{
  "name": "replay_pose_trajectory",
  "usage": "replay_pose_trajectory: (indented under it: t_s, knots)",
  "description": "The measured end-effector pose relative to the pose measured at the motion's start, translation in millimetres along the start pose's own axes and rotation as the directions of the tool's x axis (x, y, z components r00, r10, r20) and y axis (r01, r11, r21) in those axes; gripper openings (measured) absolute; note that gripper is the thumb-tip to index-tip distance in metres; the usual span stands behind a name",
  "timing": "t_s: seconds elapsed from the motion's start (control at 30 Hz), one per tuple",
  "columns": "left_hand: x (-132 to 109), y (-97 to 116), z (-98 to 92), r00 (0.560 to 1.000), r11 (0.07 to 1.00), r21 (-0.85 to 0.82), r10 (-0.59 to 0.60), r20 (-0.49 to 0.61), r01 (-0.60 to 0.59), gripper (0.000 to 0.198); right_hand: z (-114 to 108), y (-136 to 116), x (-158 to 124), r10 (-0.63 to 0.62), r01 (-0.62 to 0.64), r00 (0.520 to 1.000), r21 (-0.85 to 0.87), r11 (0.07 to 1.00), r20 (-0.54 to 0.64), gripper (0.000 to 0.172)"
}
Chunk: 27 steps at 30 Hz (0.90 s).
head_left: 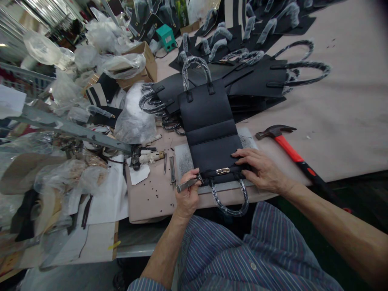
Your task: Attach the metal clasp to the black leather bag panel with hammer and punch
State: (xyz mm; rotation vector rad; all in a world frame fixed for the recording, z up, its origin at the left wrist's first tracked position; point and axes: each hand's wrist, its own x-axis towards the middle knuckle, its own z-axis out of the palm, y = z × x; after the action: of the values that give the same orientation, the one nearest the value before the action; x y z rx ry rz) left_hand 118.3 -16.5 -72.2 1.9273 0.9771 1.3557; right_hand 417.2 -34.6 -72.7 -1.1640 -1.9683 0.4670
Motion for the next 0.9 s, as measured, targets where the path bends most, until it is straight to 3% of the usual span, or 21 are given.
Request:
replay_pose_trajectory:
  t_s: [0.43,0.9]
  knots:
    - [-2.5,-1.3,0.4,0.998,0.998,-0.021,-0.056,-0.002,0.056,0.019,0.6,1.2,0.4,0.018,-0.018,1.0,0.017,1.0,-0.005,0.028]
    - [11.5,-2.4,-1.2,0.994,0.999,0.004,-0.048,0.101,0.048,0.014,-0.5,0.7,0.4,0.054,-0.054,0.999,0.039,0.998,0.005,0.028]
